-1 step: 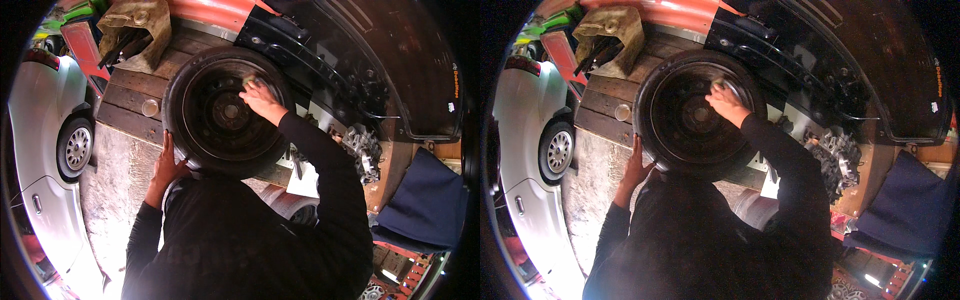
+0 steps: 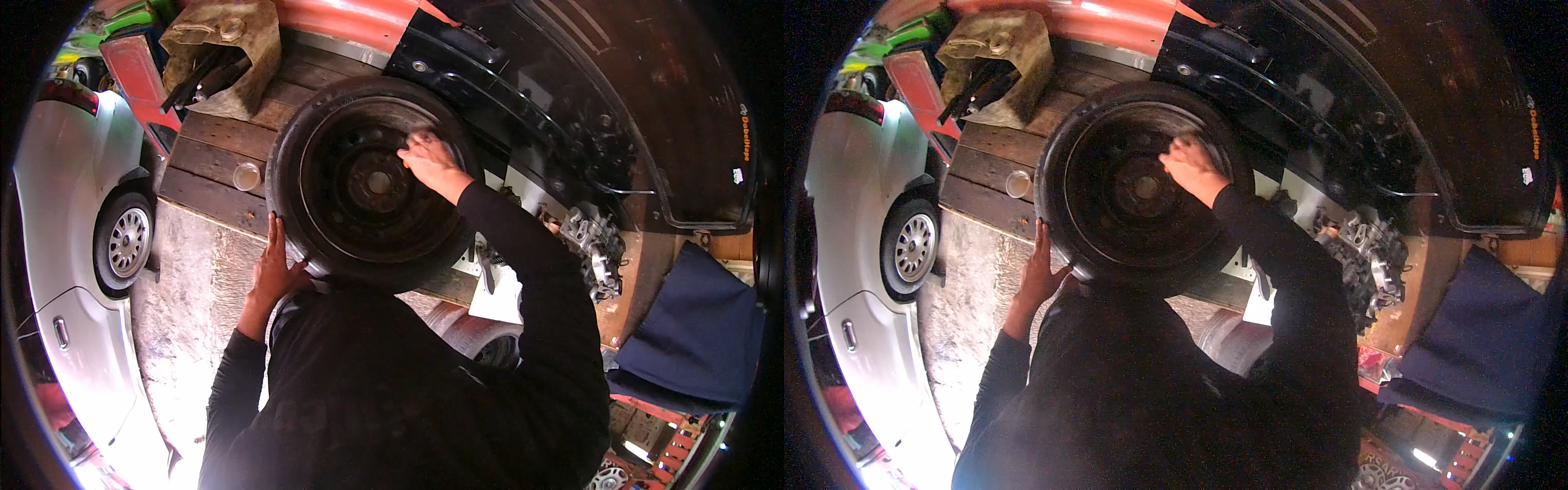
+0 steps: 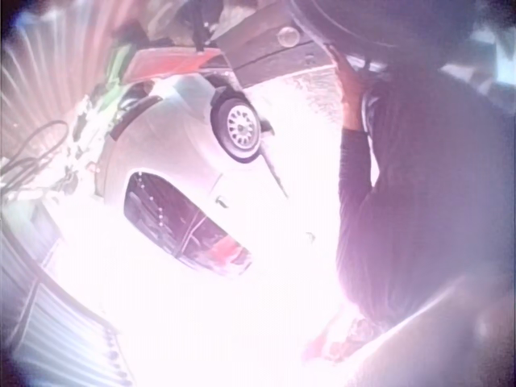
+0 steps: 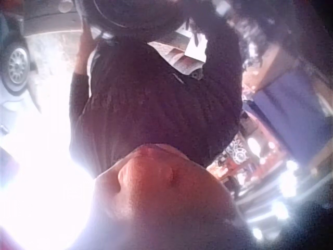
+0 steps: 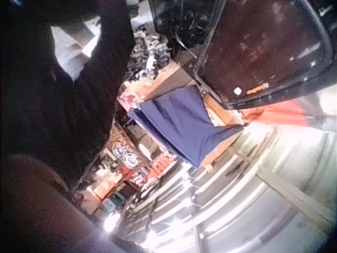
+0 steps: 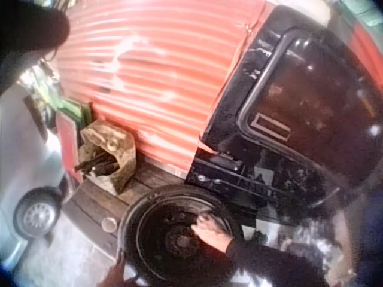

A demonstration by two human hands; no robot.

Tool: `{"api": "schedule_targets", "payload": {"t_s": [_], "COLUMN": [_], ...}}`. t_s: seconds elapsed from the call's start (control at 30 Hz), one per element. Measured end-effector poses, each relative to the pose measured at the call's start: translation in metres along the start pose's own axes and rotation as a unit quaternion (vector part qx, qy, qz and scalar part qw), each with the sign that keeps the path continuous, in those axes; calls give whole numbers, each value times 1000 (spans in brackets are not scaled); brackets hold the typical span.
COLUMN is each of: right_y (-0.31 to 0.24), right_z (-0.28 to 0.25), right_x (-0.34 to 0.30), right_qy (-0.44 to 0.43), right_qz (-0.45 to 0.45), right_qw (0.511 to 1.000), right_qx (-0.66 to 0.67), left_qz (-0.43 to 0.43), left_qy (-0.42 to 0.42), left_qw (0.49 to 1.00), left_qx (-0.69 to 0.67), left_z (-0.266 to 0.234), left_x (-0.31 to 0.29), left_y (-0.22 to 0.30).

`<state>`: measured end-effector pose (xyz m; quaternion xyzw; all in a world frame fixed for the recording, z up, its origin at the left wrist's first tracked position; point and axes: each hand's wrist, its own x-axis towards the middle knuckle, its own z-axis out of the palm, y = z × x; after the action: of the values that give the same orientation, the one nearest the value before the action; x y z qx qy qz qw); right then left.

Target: The person uses a brush to scrub the inner rim and outer edge of a car wheel mounted on a wooden stand. They repeatedly dip the brush into a small container of liquid and continue scrubbing different sections of the wheel surface.

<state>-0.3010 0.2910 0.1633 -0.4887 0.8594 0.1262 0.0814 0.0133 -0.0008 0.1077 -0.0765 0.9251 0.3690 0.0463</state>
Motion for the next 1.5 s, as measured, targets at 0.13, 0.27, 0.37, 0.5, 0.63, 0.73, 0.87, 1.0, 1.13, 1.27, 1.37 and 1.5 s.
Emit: {"api": "schedule_targets", "payload": {"t_s": [0.13,0.27,0.37,0.5,0.63,0.73,0.87,1.0,1.13,1.27,1.37,1.5], "right_y": [-15,-26,-5,-7,-19,-16,-70,-68,-31,-65,-109,-159], "right_z": [-14,-8,-8,-5,-7,38,-2,26,30,50,27,23], "right_x": [-1,6,2,-5,9,34,62,48,5,18,66,86], "right_qy": [-79,10,56,10,102,248,208,281,383,503,536,492], "right_qz": [60,1,3,82,171,200,-28,-100,122,290,401,222], "right_qw": [995,1000,998,995,971,916,936,915,835,730,586,664], "right_qx": [13,-1,19,64,132,243,283,272,375,359,456,517], "left_qz": [-4,0,-9,-6,-12,-46,-16,-2,-3,-21,-29,-38], "left_qy": [1,11,0,2,-4,-64,-29,-31,-26,-48,-78,-97], "left_qw": [1000,1000,1000,1000,1000,996,999,1000,1000,999,996,994], "left_qx": [22,19,18,29,8,-43,9,6,1,-7,-9,13], "left_z": [-1,-1,-3,-1,-2,-14,-7,-8,-5,-7,-13,-14], "left_x": [6,9,9,8,7,16,8,13,10,9,11,14], "left_y": [1,3,6,1,-2,21,4,7,4,9,8,10]}}
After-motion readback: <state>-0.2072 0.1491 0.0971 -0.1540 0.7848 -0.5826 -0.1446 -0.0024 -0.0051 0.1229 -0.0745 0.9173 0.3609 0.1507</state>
